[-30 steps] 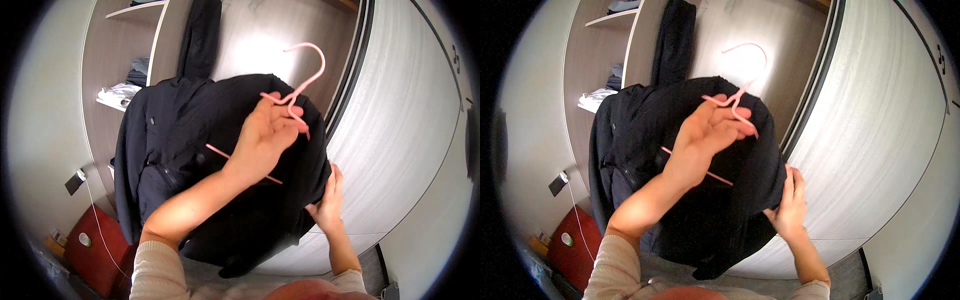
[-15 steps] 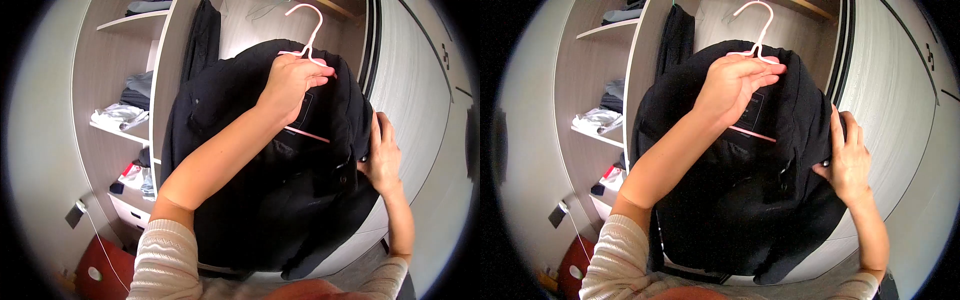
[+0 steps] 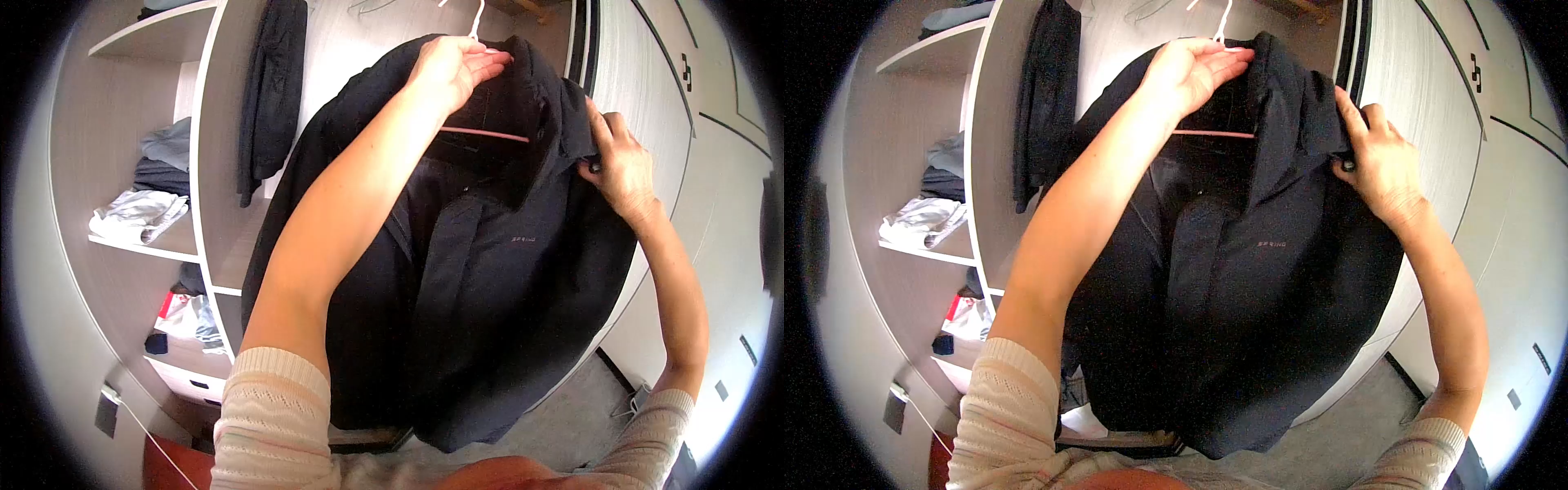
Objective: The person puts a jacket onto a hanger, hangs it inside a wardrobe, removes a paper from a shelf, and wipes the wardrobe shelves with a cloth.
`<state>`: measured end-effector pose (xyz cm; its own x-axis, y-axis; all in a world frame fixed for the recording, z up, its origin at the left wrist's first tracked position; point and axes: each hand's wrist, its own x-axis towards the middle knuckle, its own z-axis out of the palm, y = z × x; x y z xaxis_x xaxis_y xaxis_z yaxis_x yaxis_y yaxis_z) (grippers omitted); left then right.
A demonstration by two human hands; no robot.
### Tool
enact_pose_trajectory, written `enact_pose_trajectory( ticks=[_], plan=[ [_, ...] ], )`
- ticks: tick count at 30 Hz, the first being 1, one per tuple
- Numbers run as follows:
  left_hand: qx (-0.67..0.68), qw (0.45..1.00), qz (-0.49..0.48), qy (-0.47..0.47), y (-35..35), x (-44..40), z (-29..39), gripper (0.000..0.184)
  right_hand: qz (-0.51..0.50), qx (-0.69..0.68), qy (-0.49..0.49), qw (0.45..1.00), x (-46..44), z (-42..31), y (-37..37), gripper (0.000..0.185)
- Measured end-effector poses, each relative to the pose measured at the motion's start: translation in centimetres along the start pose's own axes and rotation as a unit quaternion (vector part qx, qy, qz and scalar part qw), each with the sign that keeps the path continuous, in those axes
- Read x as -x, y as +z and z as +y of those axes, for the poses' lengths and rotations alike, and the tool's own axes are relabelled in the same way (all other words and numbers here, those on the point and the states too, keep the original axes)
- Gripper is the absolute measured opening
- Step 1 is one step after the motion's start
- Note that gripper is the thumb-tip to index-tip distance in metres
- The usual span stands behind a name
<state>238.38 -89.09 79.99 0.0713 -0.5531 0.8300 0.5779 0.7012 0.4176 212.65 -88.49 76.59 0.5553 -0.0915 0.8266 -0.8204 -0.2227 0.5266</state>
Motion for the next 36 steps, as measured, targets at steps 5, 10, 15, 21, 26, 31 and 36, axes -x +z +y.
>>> enact_pose_trajectory(
  ticks=[5,10,15,21,26,31,36],
  plan=[
    [-0.077,0.995,-0.052,-0.021,-0.3,-1.8,-0.2,0.034,-0.02,-0.003,0.043,0.999,-2.2,2.8,0.8,0.085],
    [-0.229,0.972,-0.038,0.04,-1.8,2.2,0.5,0.037,0.001,-0.021,0.048,0.999,-5.1,6.6,1.9,0.077],
    [-0.343,0.934,0.003,0.103,-7.4,7.3,2.2,0.031,0.025,0.065,0.075,0.995,-9.7,11.5,1.6,0.068],
    [-0.44,0.89,0.114,0.041,-20.0,7.4,2.0,0.021,-0.022,0.161,0.163,0.973,-15.9,8.6,-1.9,0.061],
    [-0.735,0.671,0.095,-0.001,-32.1,9.2,-2.8,0.021,0.002,0.243,0.154,0.958,-21.2,7.8,-0.8,0.055],
    [-0.767,0.618,0.088,-0.149,-40.6,12.7,-8.0,0.024,-0.024,0.272,0.163,0.948,-26.1,7.0,0.2,0.049],
    [-0.817,0.526,-0.052,-0.231,-42.0,17.7,-8.8,0.031,-0.02,0.196,0.16,0.967,-27.7,7.0,1.9,0.047]
  ],
)
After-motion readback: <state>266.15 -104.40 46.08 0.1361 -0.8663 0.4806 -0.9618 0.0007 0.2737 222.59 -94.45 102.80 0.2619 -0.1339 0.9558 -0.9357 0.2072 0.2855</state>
